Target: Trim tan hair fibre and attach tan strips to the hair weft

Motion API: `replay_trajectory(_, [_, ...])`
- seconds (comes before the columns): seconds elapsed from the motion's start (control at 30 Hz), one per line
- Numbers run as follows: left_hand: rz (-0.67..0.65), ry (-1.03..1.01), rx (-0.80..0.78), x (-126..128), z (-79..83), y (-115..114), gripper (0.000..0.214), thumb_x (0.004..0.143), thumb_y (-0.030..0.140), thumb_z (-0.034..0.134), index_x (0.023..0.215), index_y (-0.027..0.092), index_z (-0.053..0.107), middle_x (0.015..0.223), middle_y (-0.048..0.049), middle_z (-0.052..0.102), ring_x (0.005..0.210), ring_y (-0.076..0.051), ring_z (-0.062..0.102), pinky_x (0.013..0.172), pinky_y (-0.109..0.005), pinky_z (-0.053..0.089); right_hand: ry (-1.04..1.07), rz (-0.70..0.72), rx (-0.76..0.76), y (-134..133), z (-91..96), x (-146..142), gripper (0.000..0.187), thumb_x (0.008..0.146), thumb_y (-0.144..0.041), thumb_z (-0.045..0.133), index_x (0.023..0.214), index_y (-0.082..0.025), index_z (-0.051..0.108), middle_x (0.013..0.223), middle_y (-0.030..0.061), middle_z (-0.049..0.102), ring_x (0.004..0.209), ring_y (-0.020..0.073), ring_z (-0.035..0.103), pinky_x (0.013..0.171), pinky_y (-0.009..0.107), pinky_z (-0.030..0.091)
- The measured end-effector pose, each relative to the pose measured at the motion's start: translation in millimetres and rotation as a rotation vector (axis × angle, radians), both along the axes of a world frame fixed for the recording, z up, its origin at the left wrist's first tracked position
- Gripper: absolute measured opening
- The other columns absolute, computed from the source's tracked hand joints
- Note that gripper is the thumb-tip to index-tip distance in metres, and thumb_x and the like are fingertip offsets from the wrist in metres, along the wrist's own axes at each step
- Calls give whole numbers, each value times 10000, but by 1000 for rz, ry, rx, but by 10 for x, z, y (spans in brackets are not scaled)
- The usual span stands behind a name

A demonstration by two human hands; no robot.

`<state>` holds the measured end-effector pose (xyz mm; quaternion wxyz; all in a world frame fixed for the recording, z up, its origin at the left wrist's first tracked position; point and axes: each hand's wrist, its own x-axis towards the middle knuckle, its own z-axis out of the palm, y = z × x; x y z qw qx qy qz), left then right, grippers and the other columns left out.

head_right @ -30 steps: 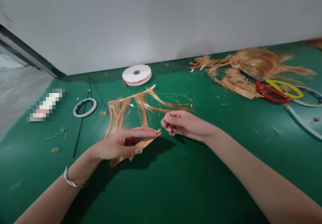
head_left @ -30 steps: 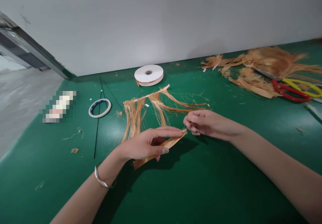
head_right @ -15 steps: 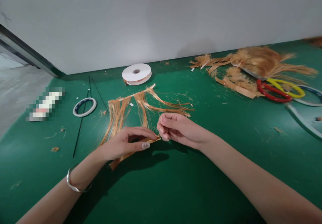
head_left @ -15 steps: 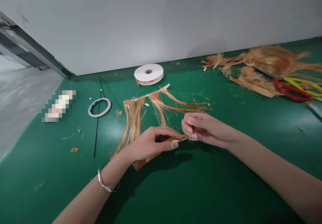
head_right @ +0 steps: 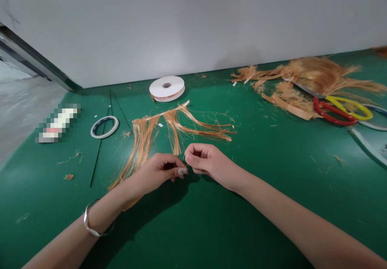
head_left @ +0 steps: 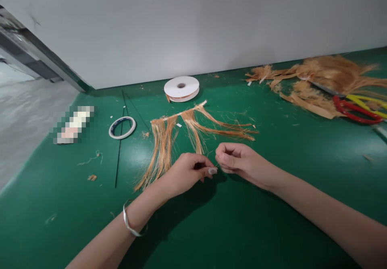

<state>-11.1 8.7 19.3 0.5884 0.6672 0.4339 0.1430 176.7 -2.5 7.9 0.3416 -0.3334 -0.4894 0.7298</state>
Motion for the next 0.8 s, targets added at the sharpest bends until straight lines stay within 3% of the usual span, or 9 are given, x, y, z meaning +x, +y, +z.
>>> replay_trajectory(0.17, [62, 71, 83, 14, 6, 0, 158, 815, 268, 585, 751, 135, 642, 674, -13, 626, 550, -84, 522, 541, -209, 423, -405, -31, 295, 59, 7, 48, 330, 820, -445, 553, 670, -185, 414, 558, -56, 320, 493, 69, 252, 476, 241, 175])
replay_trajectory(0.3, [87, 50, 152, 13, 3, 2, 163, 829, 279, 575, 788, 144, 655, 664, -7, 624, 545, -80, 520, 536, -200, 425, -749, -81, 761, 51, 21, 53, 212, 874, -199, 427, 666, -188, 388, 631, -2, 425, 587, 109, 355, 538, 252, 264])
replay_trajectory(0.37, [107, 57, 141, 9, -8, 0, 166, 826, 292, 576, 790, 147, 651, 654, -6, 620, 530, -79, 517, 498, -190, 417, -837, -87, 989, 48, 8, 70, 225, 887, -154, 380, 664, -188, 380, 675, 26, 457, 643, 129, 381, 578, 264, 293])
replay_trajectory(0.43, [130, 67, 91, 0, -21, 0, 198, 822, 329, 577, 770, 147, 636, 647, -10, 620, 514, -81, 519, 454, -181, 411, -922, -122, 1120, 74, -18, 122, 244, 912, -168, 363, 671, -190, 391, 670, 36, 460, 647, 140, 382, 591, 275, 302])
replay_trajectory(0.53, [131, 91, 38, -23, -33, 11, 256, 831, 375, 553, 730, 147, 609, 621, -11, 619, 483, -79, 517, 422, -175, 414, -1058, -194, 1217, 171, -62, 259, 206, 939, -200, 353, 778, -175, 479, 744, 76, 519, 704, 167, 431, 630, 296, 328])
replay_trajectory(0.63, [121, 120, 50, -50, -20, 31, 270, 853, 386, 515, 744, 153, 600, 595, -3, 616, 462, -77, 515, 426, -174, 423, -1163, -150, 1253, 273, -84, 390, 236, 943, -224, 344, 809, -165, 529, 789, 107, 548, 760, 198, 460, 671, 325, 340])
replay_trajectory(0.7, [120, 148, 79, -65, -1, 46, 283, 864, 396, 496, 752, 156, 598, 578, -1, 615, 461, -80, 524, 436, -175, 424, -1189, -140, 1214, 305, -78, 436, 301, 934, -290, 374, 676, -186, 489, 695, 82, 506, 701, 192, 442, 642, 327, 324])
replay_trajectory(0.8, [118, 205, 132, -86, 24, 71, 335, 881, 427, 463, 734, 157, 597, 503, 12, 582, 415, -75, 500, 420, -168, 386, -1116, -289, 1018, 302, -46, 439, 418, 904, -356, 432, 532, -203, 317, 559, 23, 367, 558, 144, 365, 560, 307, 270])
